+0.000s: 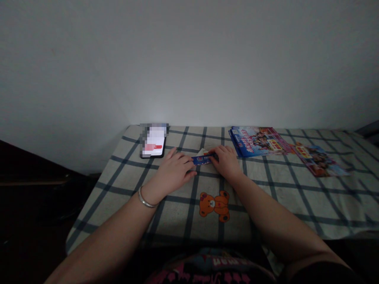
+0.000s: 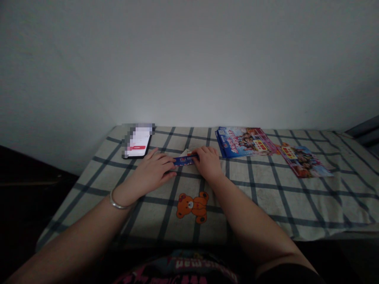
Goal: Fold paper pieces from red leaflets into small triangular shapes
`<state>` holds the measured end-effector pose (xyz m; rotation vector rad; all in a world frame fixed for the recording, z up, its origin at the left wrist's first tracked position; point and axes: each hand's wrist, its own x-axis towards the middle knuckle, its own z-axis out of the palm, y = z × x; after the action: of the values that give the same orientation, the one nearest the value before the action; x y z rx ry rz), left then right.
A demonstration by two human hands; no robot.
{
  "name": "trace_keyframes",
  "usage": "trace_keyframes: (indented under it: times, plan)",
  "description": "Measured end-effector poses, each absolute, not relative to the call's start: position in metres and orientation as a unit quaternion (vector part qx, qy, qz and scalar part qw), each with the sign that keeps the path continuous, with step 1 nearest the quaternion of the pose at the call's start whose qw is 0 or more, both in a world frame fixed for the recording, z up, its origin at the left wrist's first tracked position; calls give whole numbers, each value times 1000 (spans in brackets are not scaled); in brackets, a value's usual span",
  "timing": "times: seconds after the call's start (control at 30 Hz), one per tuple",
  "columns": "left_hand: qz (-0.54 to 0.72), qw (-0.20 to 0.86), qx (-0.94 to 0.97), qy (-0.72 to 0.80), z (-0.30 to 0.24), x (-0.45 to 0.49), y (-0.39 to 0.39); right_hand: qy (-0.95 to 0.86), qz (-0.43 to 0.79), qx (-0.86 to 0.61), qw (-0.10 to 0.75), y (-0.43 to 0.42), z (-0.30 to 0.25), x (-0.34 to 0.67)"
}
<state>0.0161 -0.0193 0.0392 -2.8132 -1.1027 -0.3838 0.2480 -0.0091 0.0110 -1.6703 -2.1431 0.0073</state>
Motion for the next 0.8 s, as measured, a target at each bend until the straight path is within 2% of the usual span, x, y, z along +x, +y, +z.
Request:
trace_keyframes:
  times: [0.53, 0.8]
  plan:
    - [-69, 56, -924, -371, 52, 4, -15, -769, 17, -602, 217, -9, 12, 249]
    - [-105, 57, -931, -344, 43, 5, -17, -767, 24, -603, 217, -8, 12, 250]
